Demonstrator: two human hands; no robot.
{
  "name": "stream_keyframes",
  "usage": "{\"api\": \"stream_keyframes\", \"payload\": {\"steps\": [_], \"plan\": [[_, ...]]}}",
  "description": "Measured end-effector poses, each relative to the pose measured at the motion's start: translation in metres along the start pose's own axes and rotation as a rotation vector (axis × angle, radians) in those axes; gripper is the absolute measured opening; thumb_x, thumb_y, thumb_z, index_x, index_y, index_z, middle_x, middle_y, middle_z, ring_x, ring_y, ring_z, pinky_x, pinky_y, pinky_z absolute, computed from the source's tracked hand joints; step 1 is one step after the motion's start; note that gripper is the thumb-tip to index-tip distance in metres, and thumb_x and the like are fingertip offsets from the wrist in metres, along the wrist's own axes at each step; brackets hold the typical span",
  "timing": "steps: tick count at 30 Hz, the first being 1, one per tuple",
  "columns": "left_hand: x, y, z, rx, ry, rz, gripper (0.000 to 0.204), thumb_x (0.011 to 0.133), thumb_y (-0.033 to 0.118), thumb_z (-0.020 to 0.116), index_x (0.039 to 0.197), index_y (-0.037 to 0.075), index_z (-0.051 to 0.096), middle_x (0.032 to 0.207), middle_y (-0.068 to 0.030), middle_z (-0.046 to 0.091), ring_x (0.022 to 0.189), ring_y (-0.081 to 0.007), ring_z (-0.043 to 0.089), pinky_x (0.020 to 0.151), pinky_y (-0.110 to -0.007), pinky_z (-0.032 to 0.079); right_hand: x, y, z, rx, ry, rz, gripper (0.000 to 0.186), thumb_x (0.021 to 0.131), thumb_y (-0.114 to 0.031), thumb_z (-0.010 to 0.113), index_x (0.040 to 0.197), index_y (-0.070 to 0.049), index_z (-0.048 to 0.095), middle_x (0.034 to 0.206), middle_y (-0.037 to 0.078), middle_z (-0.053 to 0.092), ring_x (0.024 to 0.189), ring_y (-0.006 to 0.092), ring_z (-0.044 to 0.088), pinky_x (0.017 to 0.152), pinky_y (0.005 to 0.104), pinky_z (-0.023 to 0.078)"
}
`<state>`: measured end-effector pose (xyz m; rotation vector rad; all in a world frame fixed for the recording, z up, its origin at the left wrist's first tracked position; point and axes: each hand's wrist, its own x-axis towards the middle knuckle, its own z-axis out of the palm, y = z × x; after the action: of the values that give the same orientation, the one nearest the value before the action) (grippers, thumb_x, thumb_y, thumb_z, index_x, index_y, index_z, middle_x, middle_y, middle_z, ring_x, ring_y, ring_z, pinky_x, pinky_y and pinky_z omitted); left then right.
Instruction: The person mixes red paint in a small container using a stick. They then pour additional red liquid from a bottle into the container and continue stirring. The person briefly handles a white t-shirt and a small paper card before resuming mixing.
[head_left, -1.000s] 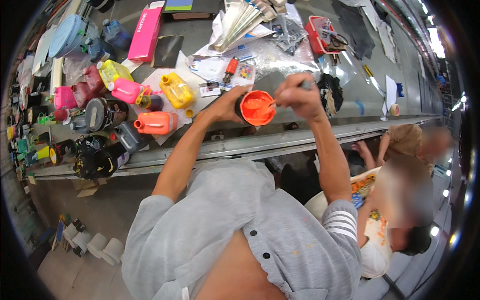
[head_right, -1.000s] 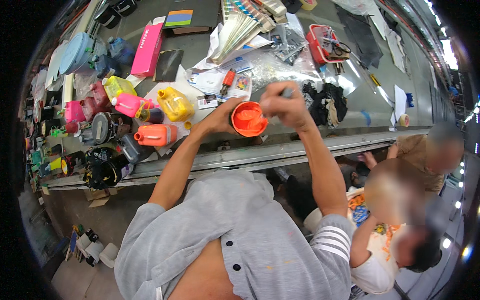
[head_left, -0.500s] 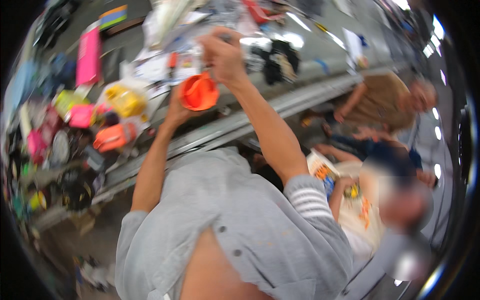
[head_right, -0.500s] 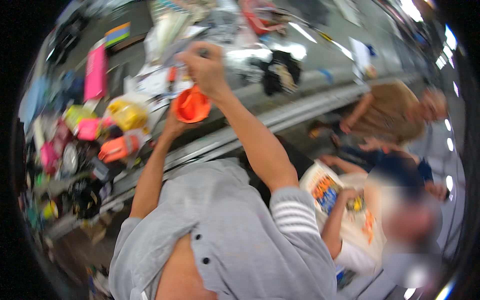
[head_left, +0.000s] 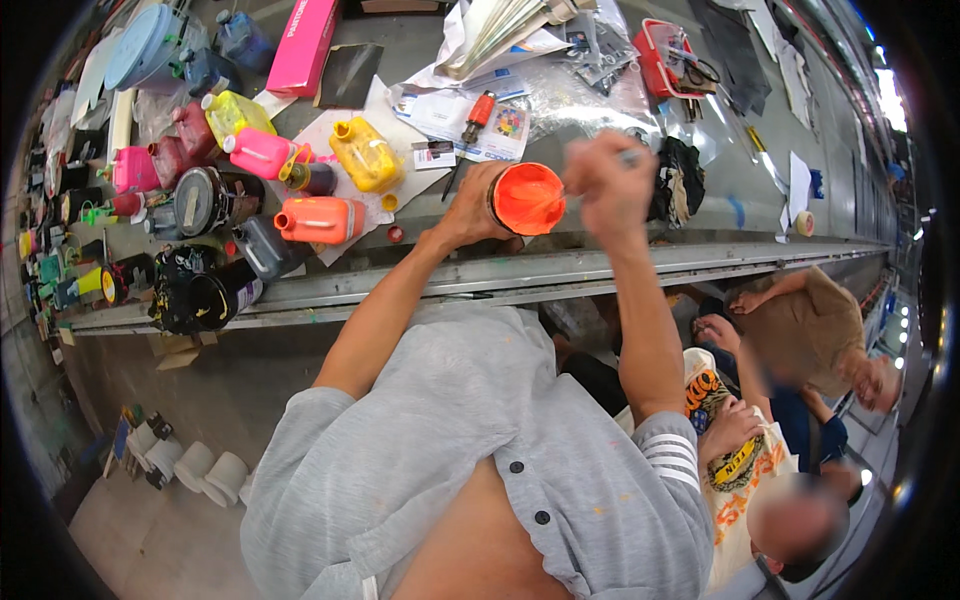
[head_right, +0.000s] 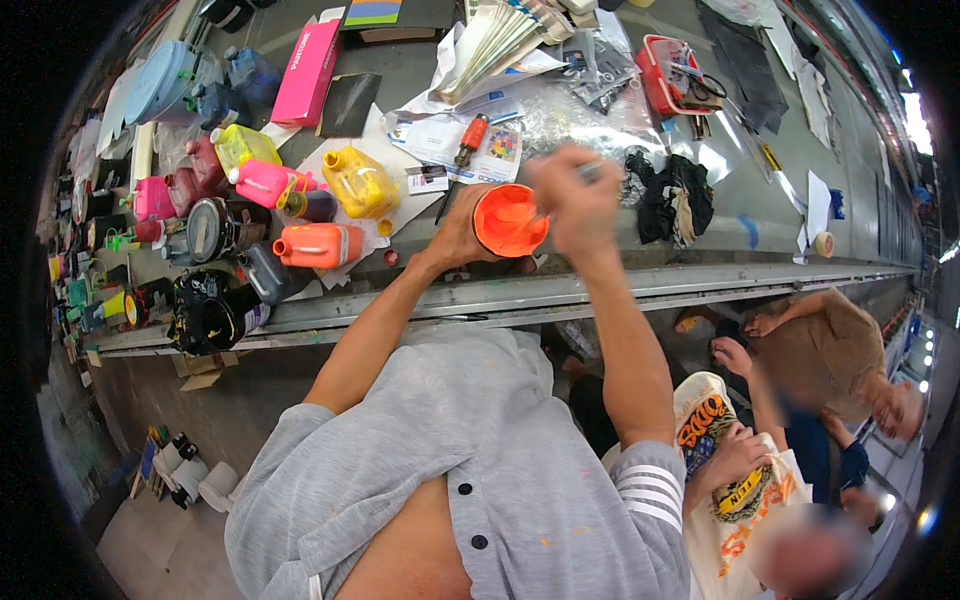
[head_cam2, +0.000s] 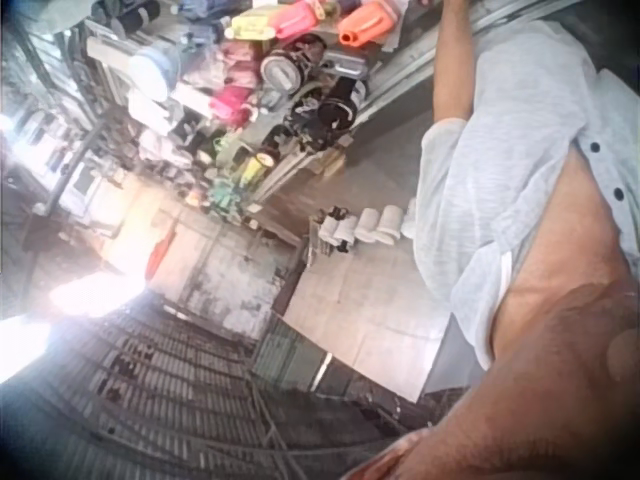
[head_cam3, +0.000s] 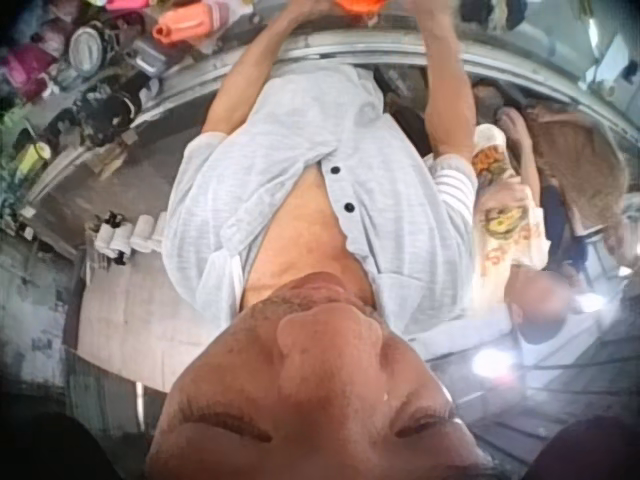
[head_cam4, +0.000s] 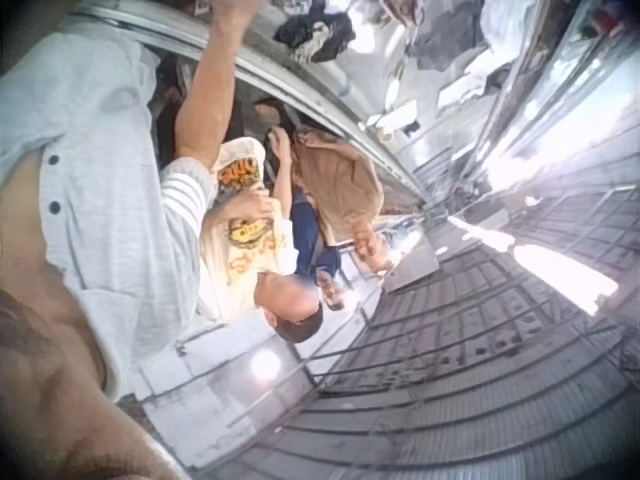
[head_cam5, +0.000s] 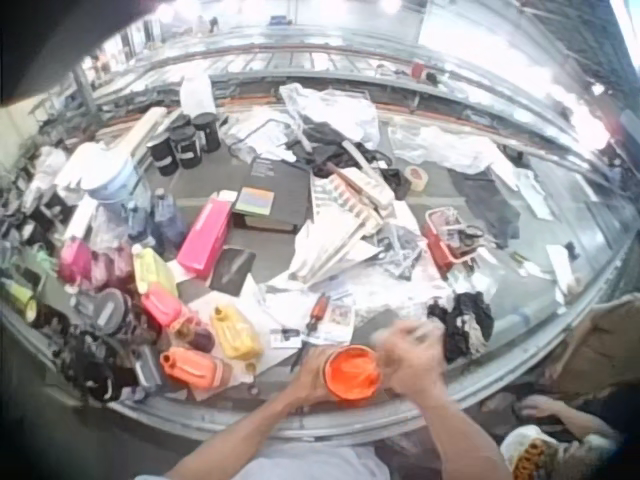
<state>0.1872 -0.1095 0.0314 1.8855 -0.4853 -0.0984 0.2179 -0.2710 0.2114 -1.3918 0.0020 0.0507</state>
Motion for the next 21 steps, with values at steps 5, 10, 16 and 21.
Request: {"api": "stream_keyframes", "payload": {"steps": [5,10,16,21], "plan": [[0.004,0.004,-0.007,-0.157,-0.094,-0.060,0.096,0.045,0.021,0.091,0.130,0.006,0.048,0.129,-0.0143,0.051,0.117,-0.0326,0.049,0.102,-0.041,0.038,0.007,0.057,0.014,-0.183,-0.107,-0.290,0.020,0.078,-0.002,0.067,0.063,-0.003,0.054,0.059,0.000,0.053,0.052,0.0067,0.050,0.045,0.0251,0.039],[0.011,0.000,-0.021,-0.196,-0.158,0.069,0.100,0.049,0.018,0.091,0.136,0.005,0.043,0.136,-0.0179,0.046,0.124,-0.0329,0.046,0.106,-0.039,0.036,0.020,-0.012,-0.027,0.189,-0.281,0.132,0.019,0.079,-0.002,0.063,0.063,-0.004,0.053,0.058,0.003,0.052,0.052,0.0119,0.050,0.044,0.0260,0.037],[-0.025,0.021,0.022,-0.285,0.192,-0.109,0.118,0.046,0.019,0.094,0.143,0.003,0.029,0.141,-0.0178,0.039,0.131,-0.0300,0.040,0.109,-0.039,0.033,0.012,0.033,0.028,0.068,-0.186,-0.186,0.021,0.082,-0.004,0.061,0.066,-0.007,0.047,0.059,0.004,0.051,0.053,0.0120,0.047,0.049,0.0305,0.037],[-0.005,0.003,0.005,-0.278,-0.048,-0.128,0.101,0.045,0.011,0.090,0.134,0.004,0.044,0.129,-0.0147,0.052,0.119,-0.0292,0.052,0.103,-0.036,0.042,0.019,0.011,-0.004,-0.215,-0.991,0.131,0.022,0.074,-0.009,0.070,0.061,-0.003,0.053,0.057,0.005,0.052,0.053,0.0129,0.050,0.048,0.0293,0.038]]}}
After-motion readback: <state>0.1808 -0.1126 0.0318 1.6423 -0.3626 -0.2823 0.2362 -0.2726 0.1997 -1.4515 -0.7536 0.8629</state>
